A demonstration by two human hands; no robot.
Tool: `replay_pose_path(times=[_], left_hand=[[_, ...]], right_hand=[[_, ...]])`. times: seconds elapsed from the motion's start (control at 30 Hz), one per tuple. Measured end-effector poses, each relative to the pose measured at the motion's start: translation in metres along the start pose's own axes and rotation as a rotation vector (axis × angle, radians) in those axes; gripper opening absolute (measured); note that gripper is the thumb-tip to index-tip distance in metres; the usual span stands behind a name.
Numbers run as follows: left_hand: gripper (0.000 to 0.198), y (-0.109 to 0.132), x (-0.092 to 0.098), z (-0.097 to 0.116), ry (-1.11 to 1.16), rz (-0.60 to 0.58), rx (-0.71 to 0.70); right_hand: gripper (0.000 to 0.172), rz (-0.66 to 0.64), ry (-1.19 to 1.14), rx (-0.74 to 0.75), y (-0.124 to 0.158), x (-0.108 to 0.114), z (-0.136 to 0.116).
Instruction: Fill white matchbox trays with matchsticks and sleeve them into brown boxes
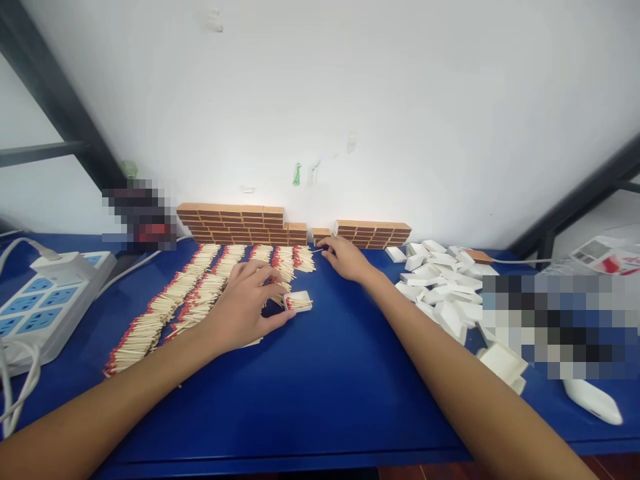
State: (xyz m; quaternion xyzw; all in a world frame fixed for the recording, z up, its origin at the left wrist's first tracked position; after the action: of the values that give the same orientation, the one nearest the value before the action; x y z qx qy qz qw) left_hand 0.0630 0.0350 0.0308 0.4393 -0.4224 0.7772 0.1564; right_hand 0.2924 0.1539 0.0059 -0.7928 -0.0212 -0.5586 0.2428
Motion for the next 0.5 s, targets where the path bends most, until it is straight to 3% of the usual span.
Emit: replay_pose_path(times=[0.13, 0.27, 0.5], left_hand=[[0.022, 0.0, 0.001, 0.0, 0.001, -0.004, 0.004], [0.023, -0.001, 0.002, 0.001, -0.003, -0.004, 0.002], [0.023, 0.0, 0.001, 0.002, 0.001, -0.001, -0.011]], right_hand=[[0.011, -0.037, 0.073, -0.009, -0.003, -0.01, 0.01], [0.01, -0.051, 0.091, -0.063, 0.005, -0.003, 0.008], [0.014, -0.076, 0.026, -0.012, 0.027, 0.013, -0.03]])
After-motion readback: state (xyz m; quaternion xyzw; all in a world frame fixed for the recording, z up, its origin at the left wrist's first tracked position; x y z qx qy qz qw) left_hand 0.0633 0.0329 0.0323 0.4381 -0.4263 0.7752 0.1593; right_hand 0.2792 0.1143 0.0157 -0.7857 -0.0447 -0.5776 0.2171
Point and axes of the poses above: each hand's wrist, its own y-axis away from the middle knuckle, its own x-axis out of the back of the hand, z = x × y, the point moved 6 cm from there along -y, towards the middle knuckle, and after that the axes turned 8 degrees about y, right-handed, at the moved point
